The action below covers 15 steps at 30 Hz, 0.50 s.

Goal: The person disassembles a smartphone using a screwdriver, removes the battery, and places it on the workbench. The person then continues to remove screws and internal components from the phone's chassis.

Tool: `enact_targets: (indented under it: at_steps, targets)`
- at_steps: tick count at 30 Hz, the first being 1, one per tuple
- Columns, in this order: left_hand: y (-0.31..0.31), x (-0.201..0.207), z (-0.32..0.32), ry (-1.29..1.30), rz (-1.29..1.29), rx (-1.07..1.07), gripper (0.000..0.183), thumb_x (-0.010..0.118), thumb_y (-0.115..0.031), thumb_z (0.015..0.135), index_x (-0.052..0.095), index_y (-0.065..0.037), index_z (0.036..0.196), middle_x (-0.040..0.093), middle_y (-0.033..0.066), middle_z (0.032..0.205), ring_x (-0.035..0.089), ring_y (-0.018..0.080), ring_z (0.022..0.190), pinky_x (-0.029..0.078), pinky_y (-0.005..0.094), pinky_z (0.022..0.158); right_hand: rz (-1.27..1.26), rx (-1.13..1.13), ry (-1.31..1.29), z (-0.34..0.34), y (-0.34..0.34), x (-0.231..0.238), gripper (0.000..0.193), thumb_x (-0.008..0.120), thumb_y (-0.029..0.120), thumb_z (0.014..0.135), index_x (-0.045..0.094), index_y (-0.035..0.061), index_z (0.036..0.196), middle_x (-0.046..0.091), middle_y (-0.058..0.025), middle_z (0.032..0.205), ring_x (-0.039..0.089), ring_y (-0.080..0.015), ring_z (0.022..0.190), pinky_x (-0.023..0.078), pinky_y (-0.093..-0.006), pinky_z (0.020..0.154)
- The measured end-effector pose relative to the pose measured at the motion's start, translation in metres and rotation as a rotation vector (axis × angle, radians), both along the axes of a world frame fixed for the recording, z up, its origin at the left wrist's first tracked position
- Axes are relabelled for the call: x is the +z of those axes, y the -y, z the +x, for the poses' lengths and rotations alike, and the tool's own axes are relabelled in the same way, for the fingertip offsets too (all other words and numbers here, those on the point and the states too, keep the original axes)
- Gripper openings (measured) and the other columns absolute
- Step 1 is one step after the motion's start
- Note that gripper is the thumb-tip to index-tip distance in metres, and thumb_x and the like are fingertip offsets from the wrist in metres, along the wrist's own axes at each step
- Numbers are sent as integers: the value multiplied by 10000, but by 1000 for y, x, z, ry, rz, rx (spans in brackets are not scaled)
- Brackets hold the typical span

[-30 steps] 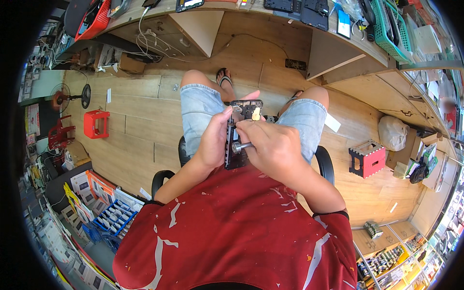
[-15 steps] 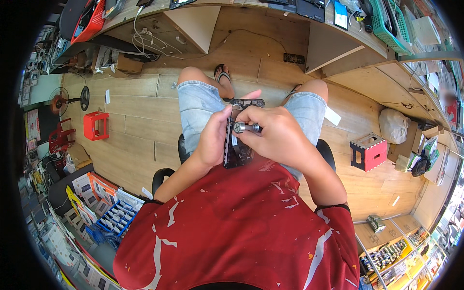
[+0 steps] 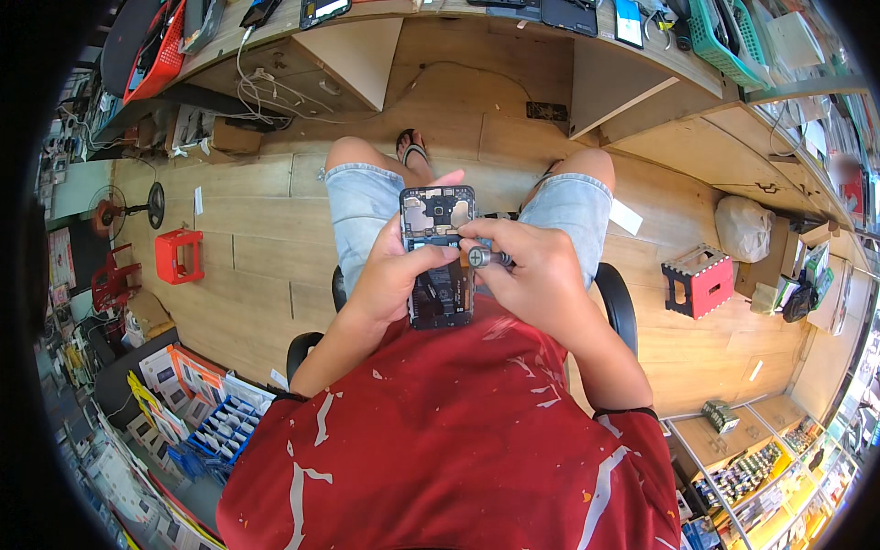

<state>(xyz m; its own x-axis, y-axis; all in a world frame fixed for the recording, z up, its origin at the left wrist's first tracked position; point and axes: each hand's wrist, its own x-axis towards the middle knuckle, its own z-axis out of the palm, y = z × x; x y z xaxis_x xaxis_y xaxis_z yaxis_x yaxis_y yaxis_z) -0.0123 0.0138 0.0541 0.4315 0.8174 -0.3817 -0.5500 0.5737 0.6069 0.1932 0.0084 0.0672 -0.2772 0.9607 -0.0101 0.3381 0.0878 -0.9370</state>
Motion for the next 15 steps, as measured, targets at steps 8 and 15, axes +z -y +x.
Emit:
enact_targets:
  at_steps: [8, 15]
  targets:
    - [17, -11, 2, -185, 236, -20, 817, 574, 141, 913, 367, -74, 1674, 668, 60, 1287, 681, 135, 1118, 549, 315, 1021, 404, -14, 272, -8, 20, -2, 214, 783, 42, 866, 755, 54, 1077, 766, -112, 861, 737, -305, 704, 575, -389, 602]
    - [42, -26, 4, -236, 382, -57, 805, 570, 140, 913, 361, -42, 1669, 653, 61, 1319, 661, 120, 1130, 525, 301, 1036, 351, 9, 397, -7, 45, 0, 173, 781, 68, 859, 735, 76, 1025, 764, -121, 869, 721, -329, 688, 558, -420, 594]
